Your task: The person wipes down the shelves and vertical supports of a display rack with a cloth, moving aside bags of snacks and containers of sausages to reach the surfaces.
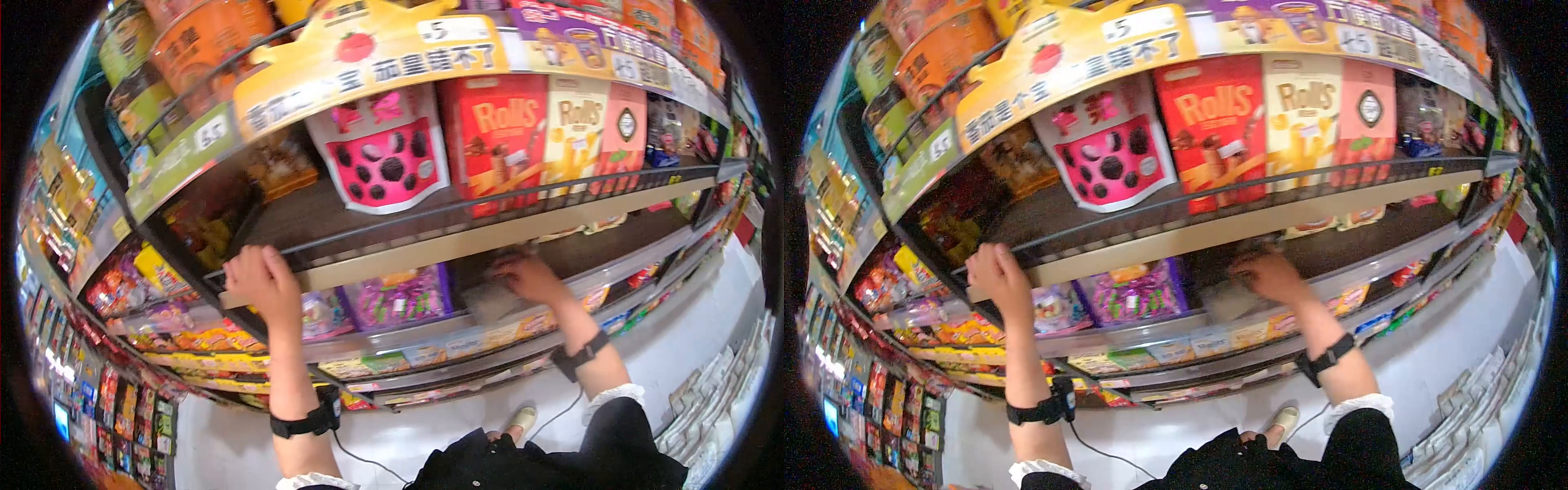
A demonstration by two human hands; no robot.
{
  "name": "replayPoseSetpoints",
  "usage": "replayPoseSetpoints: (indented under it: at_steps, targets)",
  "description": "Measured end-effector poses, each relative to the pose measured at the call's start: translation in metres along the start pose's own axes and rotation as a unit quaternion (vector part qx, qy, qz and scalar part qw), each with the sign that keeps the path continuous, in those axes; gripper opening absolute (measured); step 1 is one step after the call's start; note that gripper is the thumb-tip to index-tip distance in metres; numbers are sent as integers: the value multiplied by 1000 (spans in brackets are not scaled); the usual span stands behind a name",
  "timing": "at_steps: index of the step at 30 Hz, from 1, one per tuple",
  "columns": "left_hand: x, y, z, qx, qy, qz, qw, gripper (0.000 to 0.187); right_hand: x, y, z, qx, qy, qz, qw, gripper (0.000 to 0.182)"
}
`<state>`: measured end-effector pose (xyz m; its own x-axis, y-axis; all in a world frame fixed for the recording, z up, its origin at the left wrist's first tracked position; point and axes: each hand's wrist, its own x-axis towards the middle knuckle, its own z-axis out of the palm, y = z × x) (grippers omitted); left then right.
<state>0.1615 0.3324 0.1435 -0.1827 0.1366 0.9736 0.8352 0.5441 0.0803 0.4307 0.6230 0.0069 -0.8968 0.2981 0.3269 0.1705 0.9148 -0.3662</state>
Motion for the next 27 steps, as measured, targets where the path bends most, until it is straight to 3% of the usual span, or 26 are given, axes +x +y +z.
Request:
replayPoseSetpoints:
  at_steps: [4, 7, 9, 10, 12, 17, 20, 22, 27]
  targets:
    - [-1, 2, -3, -36, -26, -14, 999, 20, -23, 20, -20, -58, 56, 64, 995, 26]
    - [-2, 3, -3, -51, -38, -29, 998, 20, -34, 28, -24, 4, 95, 121, 988, 30]
    - [-3, 2, -1, -61, -32, -35, 997, 20, -44, 16, -39, 170, 217, 167, 947, 39]
    - [-4, 2, -1, -59, -31, -38, 997, 20, -47, 11, -40, 169, 214, 164, 948, 39]
    - [-2, 5, -3, -62, -35, -46, 996, 20, -58, 3, -37, 131, 318, 100, 934, 44]
    - [-3, 6, 0, -59, -19, -52, 997, 18, -67, -15, 8, 56, 350, 71, 933, 51]
    - [-3, 7, 0, -52, -18, -55, 997, 18, -66, -21, 26, -48, 329, 69, 941, 46]
    - [-4, 6, 2, -47, -14, -56, 997, 18, -63, -23, 37, -134, 364, 23, 921, 38]
    - [-5, 9, 1, -43, -12, -64, 997, 19, -66, -31, 50, -165, 356, 41, 919, 37]
